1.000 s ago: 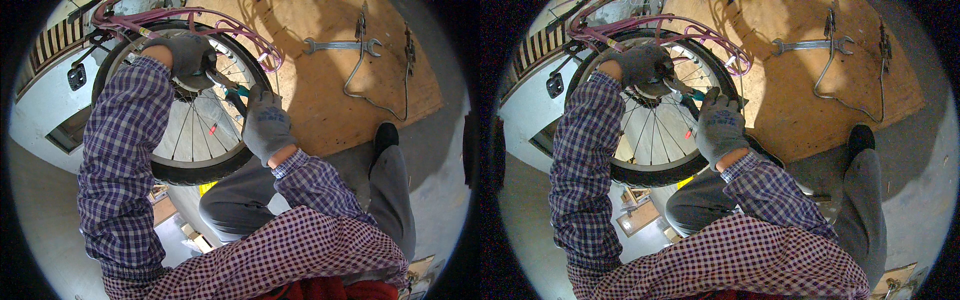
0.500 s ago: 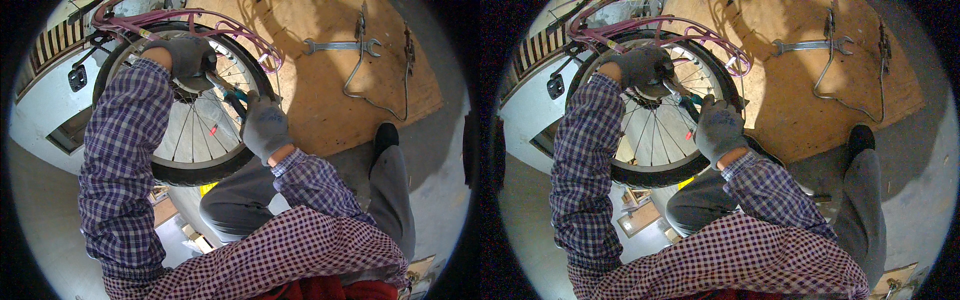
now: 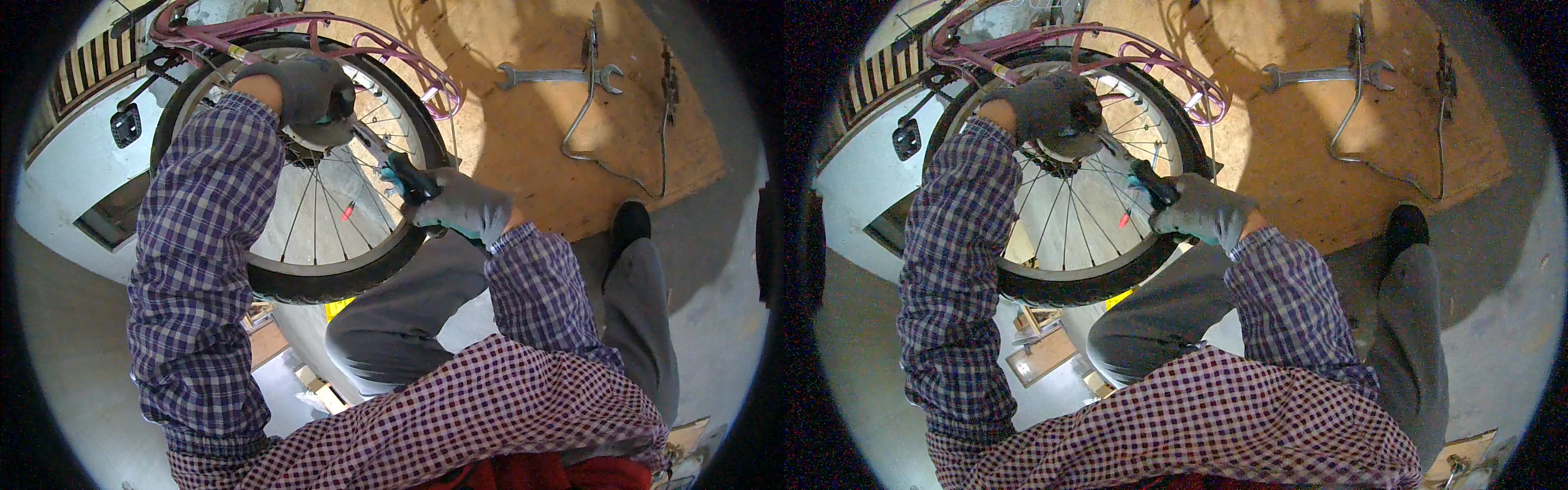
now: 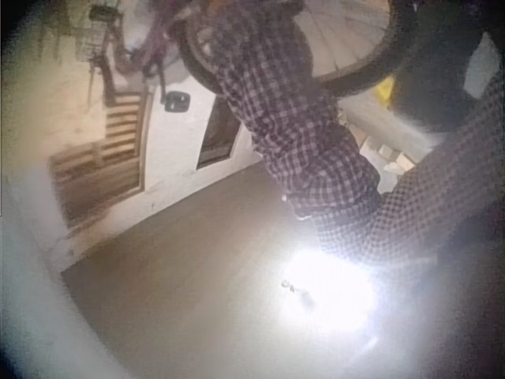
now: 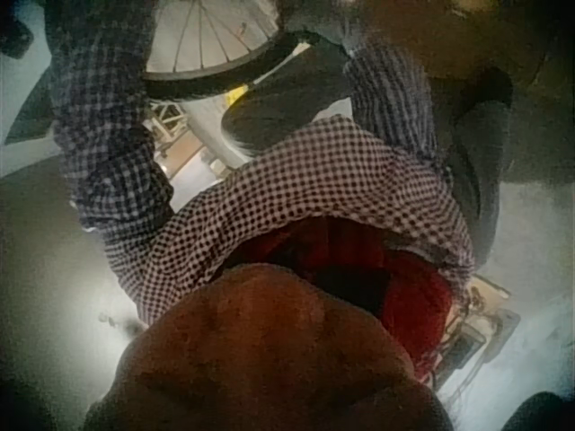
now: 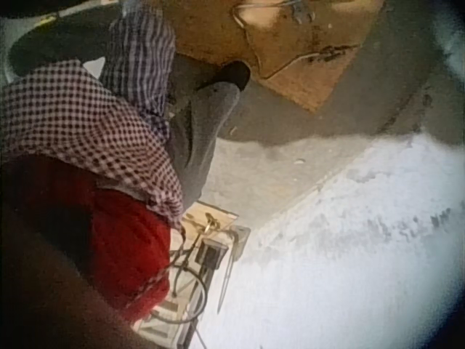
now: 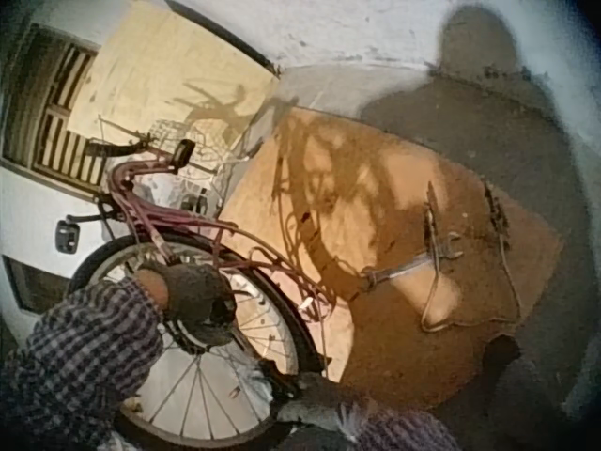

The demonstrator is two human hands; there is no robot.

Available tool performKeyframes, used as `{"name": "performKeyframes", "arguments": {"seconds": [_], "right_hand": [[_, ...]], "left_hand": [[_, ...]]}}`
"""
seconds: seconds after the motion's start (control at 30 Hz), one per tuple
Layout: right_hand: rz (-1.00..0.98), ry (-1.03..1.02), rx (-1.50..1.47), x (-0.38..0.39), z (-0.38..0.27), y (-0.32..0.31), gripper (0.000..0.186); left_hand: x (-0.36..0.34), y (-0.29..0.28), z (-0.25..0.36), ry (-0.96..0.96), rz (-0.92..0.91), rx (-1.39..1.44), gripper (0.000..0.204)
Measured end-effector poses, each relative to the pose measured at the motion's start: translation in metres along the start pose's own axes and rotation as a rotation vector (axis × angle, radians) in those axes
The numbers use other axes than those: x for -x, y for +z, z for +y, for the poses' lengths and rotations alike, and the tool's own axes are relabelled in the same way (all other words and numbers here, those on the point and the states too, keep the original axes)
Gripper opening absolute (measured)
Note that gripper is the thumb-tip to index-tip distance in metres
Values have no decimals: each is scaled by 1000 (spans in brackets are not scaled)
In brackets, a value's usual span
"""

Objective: The person uses pliers to remove a metal cable from the rear wheel of a pink bicycle. The bicycle is upside down on a wooden board. The person works on the wheel hub area, pulling the cable free and setting the pliers down.

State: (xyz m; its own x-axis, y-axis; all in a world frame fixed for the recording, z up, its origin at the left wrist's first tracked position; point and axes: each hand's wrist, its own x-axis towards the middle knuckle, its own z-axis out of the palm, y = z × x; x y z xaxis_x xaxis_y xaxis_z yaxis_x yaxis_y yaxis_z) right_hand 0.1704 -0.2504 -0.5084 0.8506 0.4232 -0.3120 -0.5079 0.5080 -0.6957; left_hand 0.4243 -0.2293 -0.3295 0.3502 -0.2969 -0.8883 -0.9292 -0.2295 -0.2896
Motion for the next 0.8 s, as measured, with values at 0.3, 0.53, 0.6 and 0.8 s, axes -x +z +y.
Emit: {"name": "performKeyframes", "arguments": {"seconds": [0.3, 0.53, 0.6, 0.8], "right_hand": [[400, -220, 632, 7, -10, 19, 48], [613, -334, 802, -2, -11, 40, 58], [661, -327, 856, -4, -12, 45, 61], [764, -287, 1023, -7, -10, 61, 85]], "left_hand": [[-8, -2, -3, -28, -107, -33, 50], [-7, -2, -2, -58, -110, -41, 51], [-7, -4, -1, -50, -120, -29, 51], [-6, -2, -3, -52, -72, 32, 48]]}}
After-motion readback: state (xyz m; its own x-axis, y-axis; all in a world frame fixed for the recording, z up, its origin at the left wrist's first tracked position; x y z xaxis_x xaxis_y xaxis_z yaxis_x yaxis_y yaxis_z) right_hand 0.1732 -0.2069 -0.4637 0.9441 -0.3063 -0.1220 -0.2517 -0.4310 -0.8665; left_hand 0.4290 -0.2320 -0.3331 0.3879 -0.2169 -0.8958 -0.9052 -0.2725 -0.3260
